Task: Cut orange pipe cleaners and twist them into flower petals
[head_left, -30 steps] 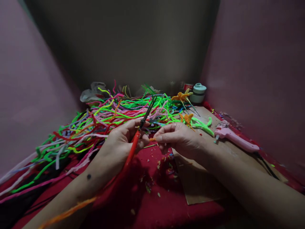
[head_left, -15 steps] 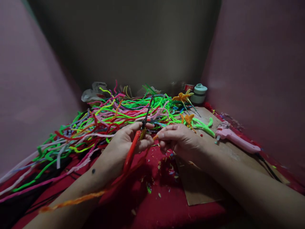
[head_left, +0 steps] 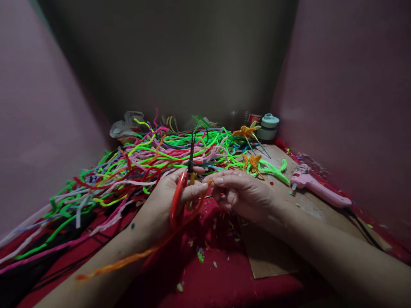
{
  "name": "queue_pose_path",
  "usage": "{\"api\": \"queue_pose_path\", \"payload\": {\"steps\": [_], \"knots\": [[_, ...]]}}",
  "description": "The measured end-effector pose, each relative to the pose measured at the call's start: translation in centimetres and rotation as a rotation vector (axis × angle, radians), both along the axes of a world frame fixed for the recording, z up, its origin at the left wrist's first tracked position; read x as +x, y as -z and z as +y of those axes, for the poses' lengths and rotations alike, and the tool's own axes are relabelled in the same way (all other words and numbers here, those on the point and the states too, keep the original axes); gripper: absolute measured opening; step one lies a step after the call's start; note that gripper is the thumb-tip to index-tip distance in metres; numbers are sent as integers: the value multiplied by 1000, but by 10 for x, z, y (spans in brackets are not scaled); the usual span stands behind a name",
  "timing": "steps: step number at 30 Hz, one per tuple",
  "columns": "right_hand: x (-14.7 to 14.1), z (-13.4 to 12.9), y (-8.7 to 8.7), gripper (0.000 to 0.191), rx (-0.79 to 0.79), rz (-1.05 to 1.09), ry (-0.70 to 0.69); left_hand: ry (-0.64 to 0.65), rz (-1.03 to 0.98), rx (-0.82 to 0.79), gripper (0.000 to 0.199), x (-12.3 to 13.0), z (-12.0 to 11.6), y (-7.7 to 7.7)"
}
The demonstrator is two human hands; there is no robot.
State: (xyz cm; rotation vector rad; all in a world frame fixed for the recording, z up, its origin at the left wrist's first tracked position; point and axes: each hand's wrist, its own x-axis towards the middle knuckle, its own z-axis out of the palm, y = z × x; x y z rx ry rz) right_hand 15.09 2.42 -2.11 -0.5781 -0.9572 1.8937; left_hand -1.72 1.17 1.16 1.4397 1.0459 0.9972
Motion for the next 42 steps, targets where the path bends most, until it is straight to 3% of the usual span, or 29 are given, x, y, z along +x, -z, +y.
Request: {"api": "queue_pose_path", "payload": {"steps": [8, 13, 17, 20, 27, 42], "knots": [[3, 6, 1, 10, -15, 62, 5, 11, 18, 5, 37, 5, 6, 14], [4, 7, -1, 6, -24, 86, 81, 59, 374, 321, 26, -4, 8, 19], [5, 8, -4, 7, 12, 75, 134, 41, 692, 566, 39, -10, 9, 19], [6, 9, -5, 8, 52, 74, 169, 21, 780, 649, 43, -10, 11, 20], [6, 11, -2, 10, 150, 53, 200, -5, 892, 654, 43, -8, 10, 21], [6, 10, -2, 11, 139, 28, 201, -11, 965, 613, 36, -9, 7, 20]]}}
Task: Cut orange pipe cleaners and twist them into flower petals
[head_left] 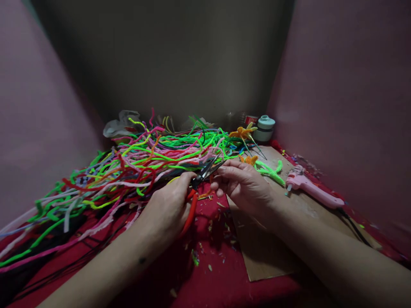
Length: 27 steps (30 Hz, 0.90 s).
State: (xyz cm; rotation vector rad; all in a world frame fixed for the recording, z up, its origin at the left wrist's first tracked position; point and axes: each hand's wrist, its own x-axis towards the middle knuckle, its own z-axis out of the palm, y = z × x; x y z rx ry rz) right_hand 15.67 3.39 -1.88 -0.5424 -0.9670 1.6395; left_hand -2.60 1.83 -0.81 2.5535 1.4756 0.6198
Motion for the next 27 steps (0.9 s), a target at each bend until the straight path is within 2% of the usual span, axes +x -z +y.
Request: {"api": "queue_pose_path", "payload": {"steps": [13, 21, 27], "knots": [[0, 0, 0, 10, -2, 11, -2, 40, -4, -26, 27, 0, 1, 1], [-1, -1, -1, 10, 8, -5, 18, 43, -1, -22, 32, -3, 1, 0], [0, -2, -2, 8, 16, -4, 20, 48, 13, -35, 27, -5, 0, -1]]}}
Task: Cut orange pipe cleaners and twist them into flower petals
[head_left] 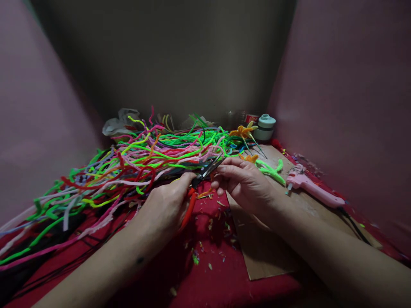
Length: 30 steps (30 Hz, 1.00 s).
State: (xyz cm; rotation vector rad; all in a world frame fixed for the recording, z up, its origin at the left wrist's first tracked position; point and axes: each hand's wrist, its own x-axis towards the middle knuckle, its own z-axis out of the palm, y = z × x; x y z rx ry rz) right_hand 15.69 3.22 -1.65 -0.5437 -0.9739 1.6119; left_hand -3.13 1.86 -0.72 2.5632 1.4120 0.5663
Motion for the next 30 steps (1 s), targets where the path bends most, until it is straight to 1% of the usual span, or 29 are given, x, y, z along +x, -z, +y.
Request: {"api": "queue_pose_path", "payload": {"steps": [2, 3, 4, 6, 8, 9, 11, 13, 15, 18, 20, 22, 25, 27, 30], "knots": [[1, 1, 1, 6, 4, 7, -15, -10, -47, -32, 22, 0, 1, -1], [2, 2, 2, 4, 3, 12, -32, -25, -103, -53, 21, 0, 1, -2], [3, 3, 3, 4, 0, 15, -60, -42, -188, -77, 21, 1, 1, -3], [4, 4, 4, 9, -22, 20, -133, -63, -419, -157, 25, 3, 2, -7], [4, 4, 5, 13, -65, 28, -193, -37, -645, -299, 31, 6, 2, -11], [4, 3, 6, 13, -87, 37, -205, -14, -717, -381, 32, 7, 2, -13], [3, 3, 7, 10, -113, 47, -199, 17, -775, -532, 32, 9, 1, -15], [3, 3, 8, 5, -97, 17, -169, 0, -786, -601, 32, 9, 0, -16], [5, 4, 8, 6, -44, -78, -125, -52, -808, -581, 34, 9, 1, -16], [8, 5, 6, 6, 62, -270, -47, -110, -792, -435, 32, 7, 1, -18], [9, 5, 4, 7, 116, -382, -26, -84, -726, -343, 32, 7, 2, -18], [9, 3, 1, 11, 148, -470, -34, -15, -669, -307, 32, 7, 2, -18], [7, 1, 0, 18, 159, -557, -42, 56, -658, -302, 28, 6, 3, -17], [7, 1, -1, 17, 138, -613, -52, 30, -666, -286, 23, 4, 3, -19], [7, 1, -2, 13, 101, -795, -103, -21, -698, -276, 21, 1, 3, -26]]}}
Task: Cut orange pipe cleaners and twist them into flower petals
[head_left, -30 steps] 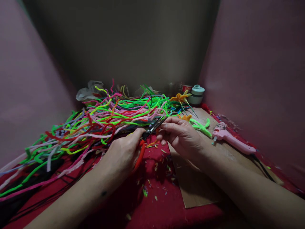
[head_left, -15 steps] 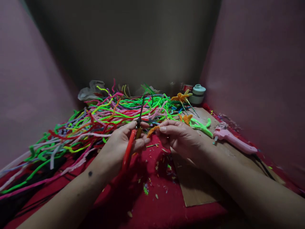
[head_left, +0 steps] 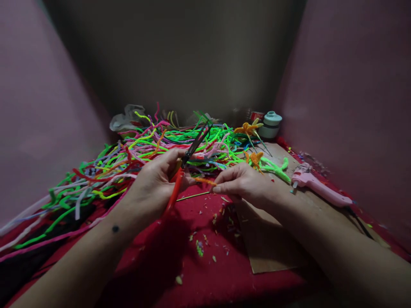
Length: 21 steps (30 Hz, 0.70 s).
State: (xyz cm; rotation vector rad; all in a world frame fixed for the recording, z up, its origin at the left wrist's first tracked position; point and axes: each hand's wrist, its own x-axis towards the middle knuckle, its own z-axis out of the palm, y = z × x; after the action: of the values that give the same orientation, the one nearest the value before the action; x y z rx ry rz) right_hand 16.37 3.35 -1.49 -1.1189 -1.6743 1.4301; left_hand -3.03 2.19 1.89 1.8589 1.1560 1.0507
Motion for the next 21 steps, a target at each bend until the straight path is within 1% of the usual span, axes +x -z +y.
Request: {"api": "queue_pose_path", "payload": {"steps": [2, 3, 4, 6, 8, 11, 14, 17, 21], "knots": [[0, -1, 0, 17, -29, -114, -65, 6, -20, -18, 23, -1, 0, -6], [0, -1, 0, 20, -51, -129, -106, 16, -29, -28, 23, -2, 0, -8], [0, -2, 0, 21, -76, -110, -152, 22, -36, -37, 23, -2, 0, -10], [0, -3, 2, 24, -111, 6, -232, 32, -45, -51, 22, -2, 0, -12], [1, -5, 4, 29, -116, 138, -273, 40, -49, -53, 21, -2, 0, -13], [1, -6, 6, 28, -109, 230, -257, 53, -40, -55, 20, -3, -2, -12], [0, -6, 8, 21, -131, 259, -210, 68, -60, -72, 21, -2, -4, -12], [-4, -7, 9, 19, -147, 281, -185, 64, -79, -105, 20, -2, -3, -12], [-8, -9, 8, 15, -128, 327, -113, 73, -92, -134, 19, -2, -2, -12]]}}
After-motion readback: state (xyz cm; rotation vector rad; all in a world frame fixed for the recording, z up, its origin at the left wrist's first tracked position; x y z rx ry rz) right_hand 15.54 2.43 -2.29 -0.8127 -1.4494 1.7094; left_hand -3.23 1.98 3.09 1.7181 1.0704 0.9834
